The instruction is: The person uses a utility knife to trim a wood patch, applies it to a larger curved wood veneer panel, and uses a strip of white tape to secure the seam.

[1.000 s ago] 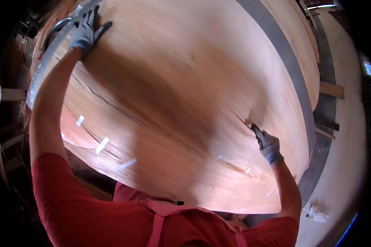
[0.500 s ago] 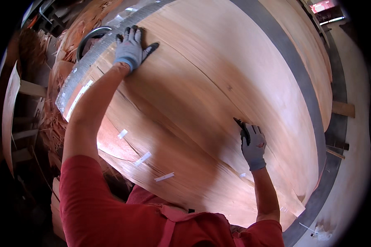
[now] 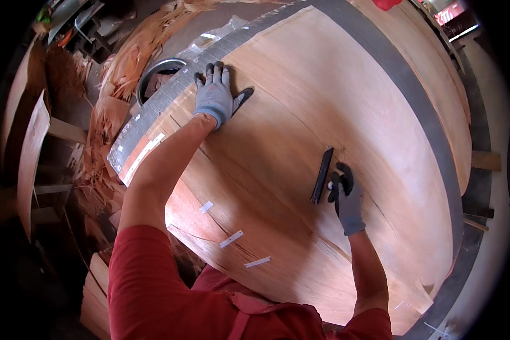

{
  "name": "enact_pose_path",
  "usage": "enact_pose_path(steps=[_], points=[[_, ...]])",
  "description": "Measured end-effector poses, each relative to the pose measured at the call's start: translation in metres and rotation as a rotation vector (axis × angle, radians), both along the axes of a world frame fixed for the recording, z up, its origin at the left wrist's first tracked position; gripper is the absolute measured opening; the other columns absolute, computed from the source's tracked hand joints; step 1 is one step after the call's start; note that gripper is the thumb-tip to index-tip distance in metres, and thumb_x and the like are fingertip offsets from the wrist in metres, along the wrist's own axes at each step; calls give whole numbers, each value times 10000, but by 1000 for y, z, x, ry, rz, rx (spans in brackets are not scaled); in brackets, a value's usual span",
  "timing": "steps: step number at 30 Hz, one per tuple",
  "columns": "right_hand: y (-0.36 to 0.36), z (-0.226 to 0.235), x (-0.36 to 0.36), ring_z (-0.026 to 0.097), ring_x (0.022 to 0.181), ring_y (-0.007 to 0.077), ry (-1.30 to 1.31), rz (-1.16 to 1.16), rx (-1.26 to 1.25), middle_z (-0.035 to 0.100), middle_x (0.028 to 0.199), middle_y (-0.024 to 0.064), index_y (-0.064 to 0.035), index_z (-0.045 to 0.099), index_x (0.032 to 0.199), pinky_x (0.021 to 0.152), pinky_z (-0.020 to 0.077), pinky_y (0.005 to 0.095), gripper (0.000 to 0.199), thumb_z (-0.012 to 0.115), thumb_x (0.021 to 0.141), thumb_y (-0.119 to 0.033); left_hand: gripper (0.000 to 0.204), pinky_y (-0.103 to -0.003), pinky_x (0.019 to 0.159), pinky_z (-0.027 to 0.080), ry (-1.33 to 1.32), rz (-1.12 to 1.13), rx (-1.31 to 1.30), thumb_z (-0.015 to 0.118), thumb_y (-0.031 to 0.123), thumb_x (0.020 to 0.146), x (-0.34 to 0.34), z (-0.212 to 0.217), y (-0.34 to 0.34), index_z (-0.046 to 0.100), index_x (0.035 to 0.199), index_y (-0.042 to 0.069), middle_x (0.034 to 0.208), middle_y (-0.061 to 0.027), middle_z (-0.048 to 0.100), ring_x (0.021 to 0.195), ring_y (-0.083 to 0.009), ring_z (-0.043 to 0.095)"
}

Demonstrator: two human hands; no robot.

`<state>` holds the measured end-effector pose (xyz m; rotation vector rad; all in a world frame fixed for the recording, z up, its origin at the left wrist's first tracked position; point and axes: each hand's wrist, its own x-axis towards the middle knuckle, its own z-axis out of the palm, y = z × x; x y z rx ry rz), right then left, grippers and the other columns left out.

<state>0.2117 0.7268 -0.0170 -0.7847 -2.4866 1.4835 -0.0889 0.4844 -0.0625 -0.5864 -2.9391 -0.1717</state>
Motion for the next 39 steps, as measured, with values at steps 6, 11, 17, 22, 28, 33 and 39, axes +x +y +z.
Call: enact_pose_path(steps=[6,11,17,22,28,33,39], points=[[-30,9,-70,639,983,307,326,224,391,635,1119,139,-80,623,1188,839,509,374,330,600,863,-32,732,-575,1149,197,114,3,-38,353,566,980,-14,-18,-8,366,1454,8,1538,-190,324,1433,-369,271],[-79,-23,-162,572,1103,298,521,245,569,623,1166,110,-123,637,1120,907,475,419,261,631,863,-168,645,-555,1144,228,154,-16,-51,344,489,1005,-20,-31,-18,386,1448,21,1517,-198,357,1414,-362,311],[-115,-45,-267,541,1158,285,497,180,690,616,1197,90,-147,649,1107,958,446,442,258,624,855,-194,571,-605,1145,182,83,-35,95,447,341,944,-18,-24,-13,425,1411,13,1524,-203,338,1425,-380,287],[-126,-70,-314,618,923,294,299,374,1046,660,953,115,-153,673,925,822,501,423,138,571,836,-184,427,-540,1099,289,-79,-37,473,582,346,858,-22,-18,-17,583,1150,35,1258,-213,570,1255,-388,481],[-45,-75,-317,563,1178,291,382,419,1381,618,1266,102,-144,621,1233,981,450,410,304,470,981,-223,322,-339,933,490,-22,-356,1079,599,167,930,-14,103,-182,604,1168,-50,1076,-139,670,1030,-242,636],[-55,-69,-314,537,1231,273,433,443,1253,588,1331,73,-207,607,1286,1044,406,402,342,458,985,-268,382,-320,845,569,-1019,341,1255,538,224,994,115,0,-415,551,1300,-3,1087,-115,684,953,-187,683],[-44,-74,-312,533,1245,276,321,471,1207,586,1343,88,-164,606,1297,1084,384,402,349,502,968,-213,398,-281,764,525,-1265,716,1140,597,268,976,210,-34,-472,562,1299,39,1046,-80,687,859,-167,671]])
